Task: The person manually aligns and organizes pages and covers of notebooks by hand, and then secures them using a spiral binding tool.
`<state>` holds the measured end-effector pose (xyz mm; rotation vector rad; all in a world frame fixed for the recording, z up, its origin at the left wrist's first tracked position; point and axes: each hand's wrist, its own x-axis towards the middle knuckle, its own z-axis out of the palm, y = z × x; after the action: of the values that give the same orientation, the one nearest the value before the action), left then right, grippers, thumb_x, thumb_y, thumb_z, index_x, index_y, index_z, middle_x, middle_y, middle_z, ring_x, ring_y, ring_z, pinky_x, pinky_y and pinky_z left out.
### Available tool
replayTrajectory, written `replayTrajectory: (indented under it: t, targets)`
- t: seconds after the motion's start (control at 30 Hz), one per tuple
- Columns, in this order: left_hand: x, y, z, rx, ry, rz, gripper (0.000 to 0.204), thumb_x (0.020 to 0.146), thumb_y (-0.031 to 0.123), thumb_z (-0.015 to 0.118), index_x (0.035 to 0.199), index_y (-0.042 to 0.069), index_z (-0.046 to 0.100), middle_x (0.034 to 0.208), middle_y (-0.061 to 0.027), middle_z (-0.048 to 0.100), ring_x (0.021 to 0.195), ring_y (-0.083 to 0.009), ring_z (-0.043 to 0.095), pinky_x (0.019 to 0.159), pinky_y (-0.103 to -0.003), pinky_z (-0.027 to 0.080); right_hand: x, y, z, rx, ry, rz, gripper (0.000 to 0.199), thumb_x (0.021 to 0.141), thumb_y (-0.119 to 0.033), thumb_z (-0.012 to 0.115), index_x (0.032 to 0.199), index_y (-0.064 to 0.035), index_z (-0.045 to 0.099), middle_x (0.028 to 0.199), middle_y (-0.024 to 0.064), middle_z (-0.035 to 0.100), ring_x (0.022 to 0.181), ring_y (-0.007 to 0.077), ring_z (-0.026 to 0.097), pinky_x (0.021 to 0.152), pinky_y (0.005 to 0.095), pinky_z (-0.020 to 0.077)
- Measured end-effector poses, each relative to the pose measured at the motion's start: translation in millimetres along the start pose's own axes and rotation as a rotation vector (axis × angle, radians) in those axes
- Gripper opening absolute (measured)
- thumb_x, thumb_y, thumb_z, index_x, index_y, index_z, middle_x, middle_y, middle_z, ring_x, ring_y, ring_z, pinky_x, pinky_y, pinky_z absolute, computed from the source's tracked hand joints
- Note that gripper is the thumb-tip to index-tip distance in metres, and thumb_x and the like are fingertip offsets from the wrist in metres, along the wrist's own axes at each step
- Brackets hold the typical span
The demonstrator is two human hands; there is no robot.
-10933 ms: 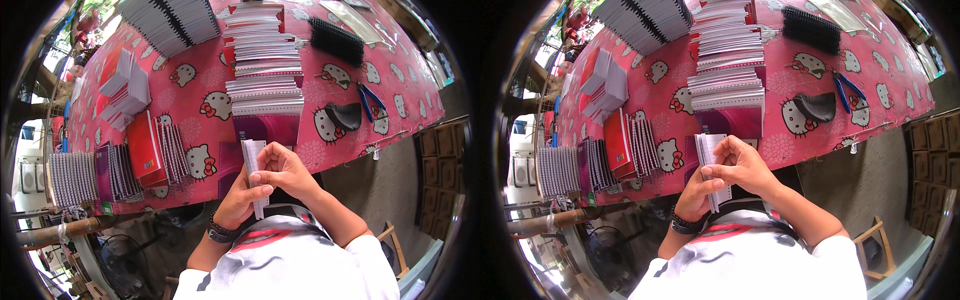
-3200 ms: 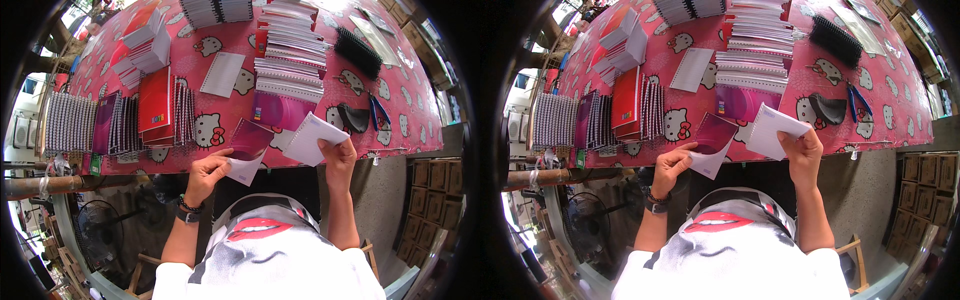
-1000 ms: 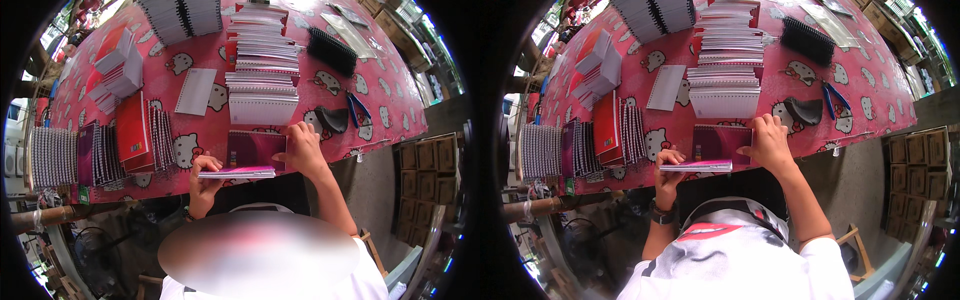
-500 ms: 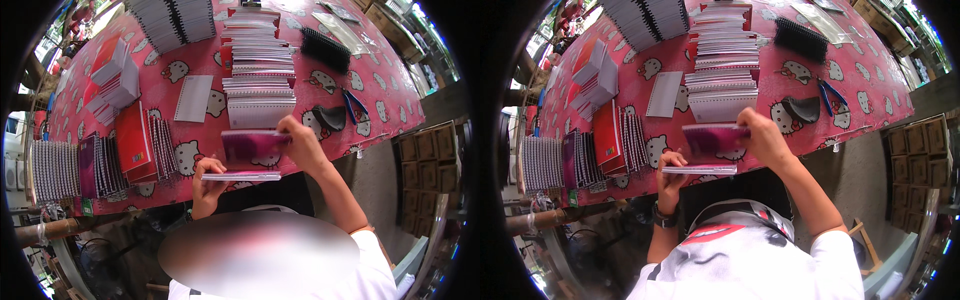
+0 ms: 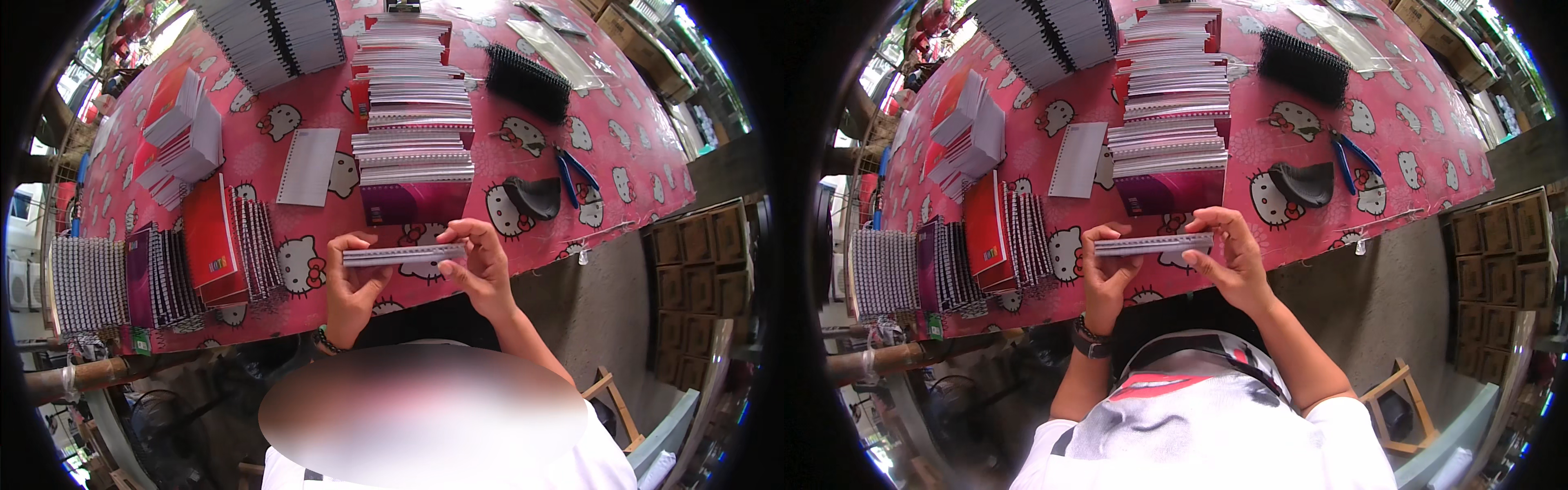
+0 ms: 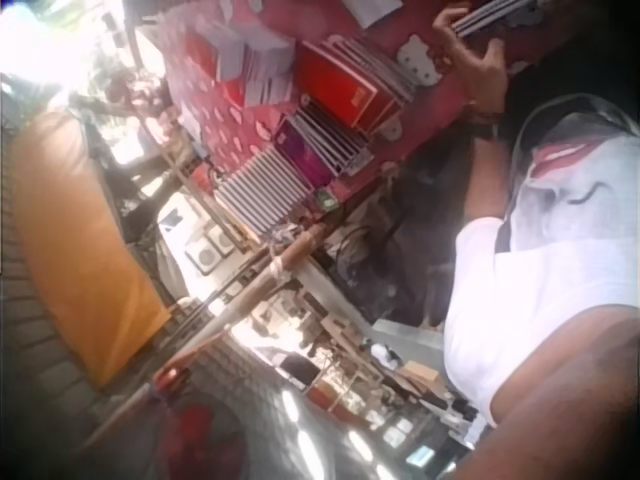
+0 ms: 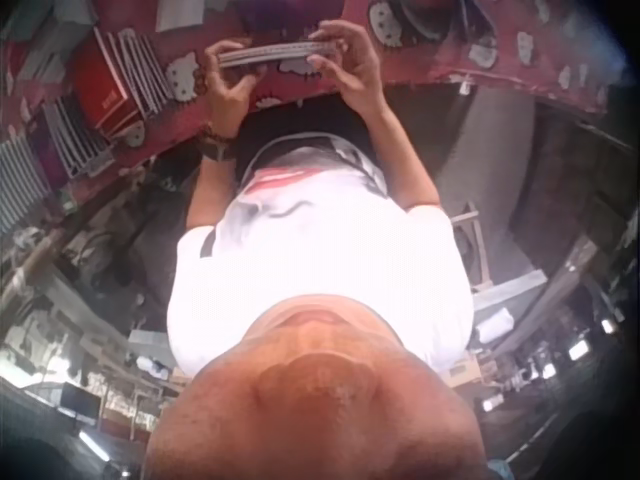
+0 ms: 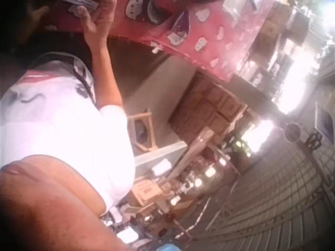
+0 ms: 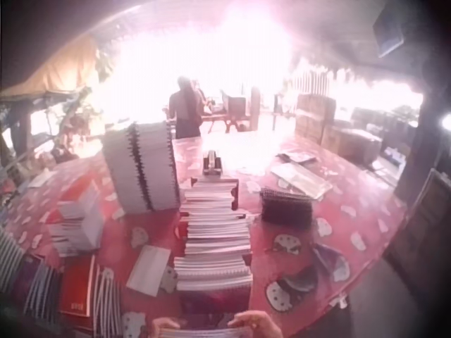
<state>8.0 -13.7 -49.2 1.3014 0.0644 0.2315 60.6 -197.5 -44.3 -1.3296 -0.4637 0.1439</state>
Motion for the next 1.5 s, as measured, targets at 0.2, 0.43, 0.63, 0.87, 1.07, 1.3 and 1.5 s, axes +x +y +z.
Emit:
replayTrajectory:
  t: [0.2, 0.43, 0.63, 0.87, 1.07, 1.3, 1.5]
  targets:
    - [-13, 5, 8, -0.026, 0.005, 0.013, 0.058, 0.07, -0.011, 0.057, 0.121, 0.007, 0.035, 0.12, -0.0109, 0.04, 0.09, -0.0124, 0.053, 0.077, -0.025, 0.051, -4, -6, 10, 0.083, -0.067, 0.157, 0.031, 0.087, -0.012, 0.058, 0.114, -0.0036, 0.045, 0.108, 0.0062, 0.052, 0.099, 0.0115, 0.048, 0.086, 0.0248, 0.0375]
    - [-8, 2, 11, 0.01, 0.039, 0.014, 0.061, 0.07, -0.012, 0.056, 0.123, 0.006, 0.034, 0.12, -0.01, 0.04, 0.101, -0.0137, 0.049, 0.08, -0.026, 0.05, 4, -7, 9, 0.028, -0.078, 0.112, 0.034, 0.085, -0.01, 0.062, 0.114, -0.0034, 0.046, 0.109, 0.0057, 0.052, 0.101, 0.0114, 0.047, 0.089, 0.0238, 0.0366]
    - [-4, -10, 6, 0.106, 0.077, 0.111, 0.048, 0.071, -0.007, 0.067, 0.112, 0.005, 0.044, 0.108, -0.008, 0.049, 0.099, -0.0166, 0.05, 0.088, -0.031, 0.042, 11, -12, 7, 0.119, -0.089, 0.207, 0.039, 0.078, -0.008, 0.068, 0.112, -0.0036, 0.048, 0.109, 0.005, 0.052, 0.097, 0.011, 0.05, 0.084, 0.0233, 0.0396]
    - [2, -2, 3, 0.125, 0.014, 0.191, 0.027, 0.073, -0.004, 0.069, 0.093, 0.004, 0.053, 0.094, -0.007, 0.055, 0.095, -0.0167, 0.053, 0.087, -0.03, 0.041, 16, 3, -8, -0.262, -0.161, -0.132, 0.028, 0.068, -0.003, 0.075, 0.093, -0.003, 0.062, 0.093, 0.0051, 0.061, 0.084, 0.0134, 0.055, 0.072, 0.0242, 0.0445]
    - [1, -6, -8, 0.074, -0.048, 0.185, 0.023, 0.073, -0.009, 0.067, 0.089, 0.003, 0.055, 0.092, -0.0073, 0.056, 0.09, -0.0153, 0.055, 0.082, -0.027, 0.044, 12, -8, 8, -0.084, -0.01, 0.074, 0.021, 0.067, 0.001, 0.074, 0.085, -0.0037, 0.064, 0.085, 0.0038, 0.063, 0.077, 0.0136, 0.056, 0.067, 0.0248, 0.045]
    - [1, 10, 6, 0.387, 0.116, 0.274, 0.037, 0.074, 0.001, 0.072, 0.103, 0.006, 0.05, 0.091, -0.007, 0.055, 0.089, -0.0144, 0.054, 0.077, -0.023, 0.043, 12, 9, -2, -0.017, -0.127, 0.05, 0.021, 0.074, 0.003, 0.069, 0.092, -0.0037, 0.059, 0.092, 0.0043, 0.06, 0.08, 0.0094, 0.055, 0.07, 0.0224, 0.0448]
    - [-1, 5, 4, 0.172, 0.136, 0.068, 0.048, 0.073, 0.012, 0.074, 0.112, 0.007, 0.047, 0.093, -0.0034, 0.056, 0.089, -0.0163, 0.054, 0.087, -0.031, 0.039, 20, -3, 11, 0.276, -0.017, 0.218, 0.009, 0.083, -0.003, 0.063, 0.089, -0.0007, 0.056, 0.092, 0.0056, 0.061, 0.083, 0.0083, 0.055, 0.071, 0.0205, 0.0452]
